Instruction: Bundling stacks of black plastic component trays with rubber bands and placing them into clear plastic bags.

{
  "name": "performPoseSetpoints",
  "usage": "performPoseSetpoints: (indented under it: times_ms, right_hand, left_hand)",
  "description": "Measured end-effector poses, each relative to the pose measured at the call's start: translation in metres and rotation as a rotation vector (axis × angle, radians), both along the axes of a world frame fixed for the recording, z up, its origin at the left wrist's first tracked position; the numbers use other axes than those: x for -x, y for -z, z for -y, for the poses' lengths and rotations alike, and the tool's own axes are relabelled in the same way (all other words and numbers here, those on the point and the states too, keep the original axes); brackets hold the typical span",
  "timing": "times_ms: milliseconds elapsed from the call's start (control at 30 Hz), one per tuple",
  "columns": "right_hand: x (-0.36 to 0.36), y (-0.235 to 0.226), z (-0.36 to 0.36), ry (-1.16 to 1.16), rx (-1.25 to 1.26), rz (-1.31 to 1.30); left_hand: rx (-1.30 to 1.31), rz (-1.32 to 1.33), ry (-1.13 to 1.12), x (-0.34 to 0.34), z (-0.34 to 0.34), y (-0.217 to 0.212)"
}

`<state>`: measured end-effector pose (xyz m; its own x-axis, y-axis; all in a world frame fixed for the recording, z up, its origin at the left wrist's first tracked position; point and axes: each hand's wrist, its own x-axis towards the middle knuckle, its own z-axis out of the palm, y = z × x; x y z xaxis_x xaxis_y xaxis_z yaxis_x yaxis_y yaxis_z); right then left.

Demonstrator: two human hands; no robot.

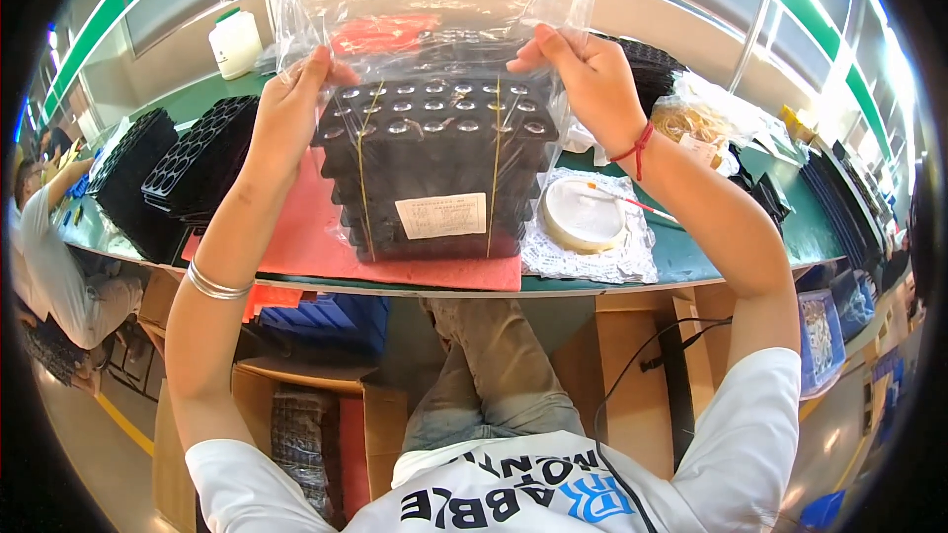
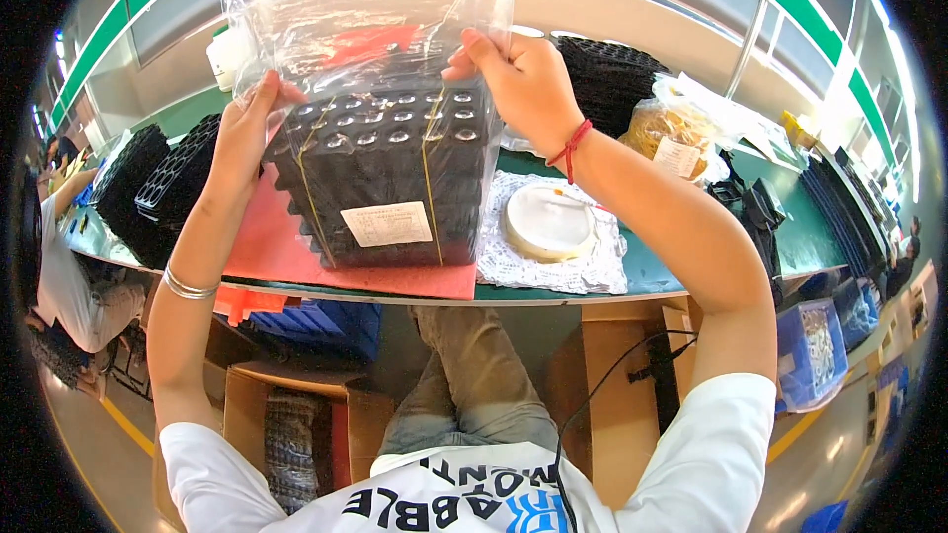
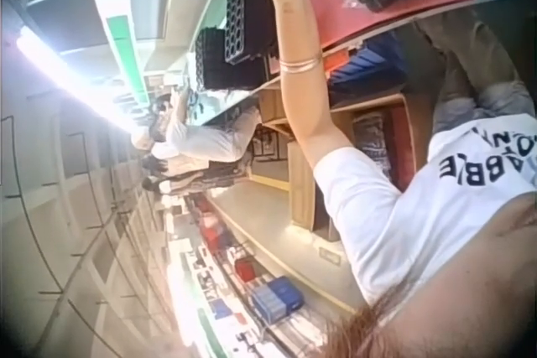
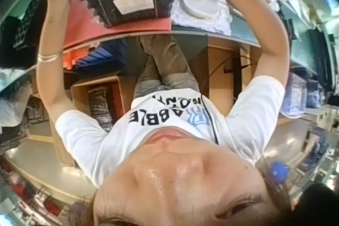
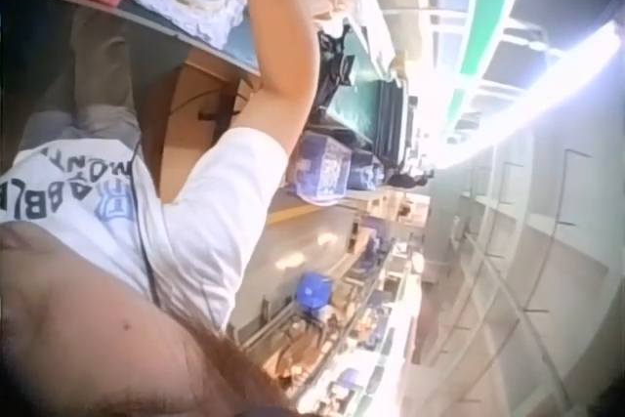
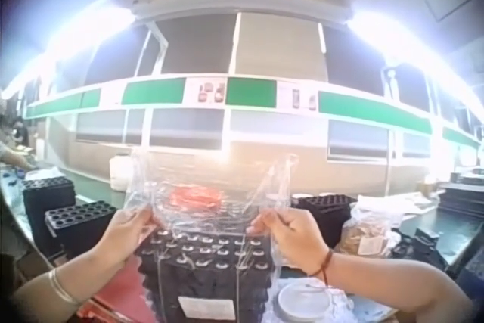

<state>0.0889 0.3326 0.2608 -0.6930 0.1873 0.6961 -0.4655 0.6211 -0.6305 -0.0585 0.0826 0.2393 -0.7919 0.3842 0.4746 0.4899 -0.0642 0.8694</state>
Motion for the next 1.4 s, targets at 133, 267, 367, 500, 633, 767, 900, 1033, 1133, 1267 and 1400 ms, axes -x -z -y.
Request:
performPoseSetpoints:
  times_ms: [133, 267, 367, 500, 633, 767, 900, 1033, 1133, 1267, 1400]
  right_hand:
    - [0.003, 0.005, -0.005, -0.078, 0.120, 0.073]
    - [0.012, 0.010, -0.011, 0.046, 0.245, 0.105]
    - [0.011, 0.012, -0.026, 0.142, 0.314, 0.083]
    - [0.016, 0.028, -0.058, 0.143, 0.287, 0.180]
    - [0.010, 0.037, -0.072, 0.248, 0.203, 0.313]
    - [-0.012, 0.012, -0.075, 0.341, 0.283, -0.091]
    - [-0.032, -0.014, -0.028, -0.032, 0.053, -0.333]
    - [-0.015, -0.019, 0.025, -0.221, -0.608, -0.079]
    - [0.006, -0.004, 0.030, -0.210, -0.752, -0.001]
    - [0.009, -0.004, 0.022, -0.308, -0.655, 0.180]
    - [0.018, 0.009, 0.008, -0.225, -0.566, 0.209]
  left_hand:
    - [0.005, 0.039, -0.031, -0.006, 0.000, -0.001]
    - [-0.010, -0.013, 0.095, 0.022, 0.005, 0.005]
    - [-0.179, 0.113, -0.001, 0.033, 0.005, 0.005]
    - [-0.275, 0.327, 0.045, 0.068, 0.016, 0.028]
    - [-0.088, 0.448, 0.018, 0.067, 0.021, 0.049]
    - [-0.237, 0.188, -0.273, 0.065, 0.040, 0.037]
    - [-0.063, -0.538, -0.063, -0.011, 0.026, -0.025]
    - [0.493, -1.066, 0.165, -0.057, -0.013, -0.037]
    - [0.780, -0.938, 0.270, -0.051, -0.028, -0.037]
    - [0.692, -0.819, 0.382, -0.032, -0.031, -0.030]
    - [0.772, -0.657, 0.341, -0.021, -0.019, -0.030]
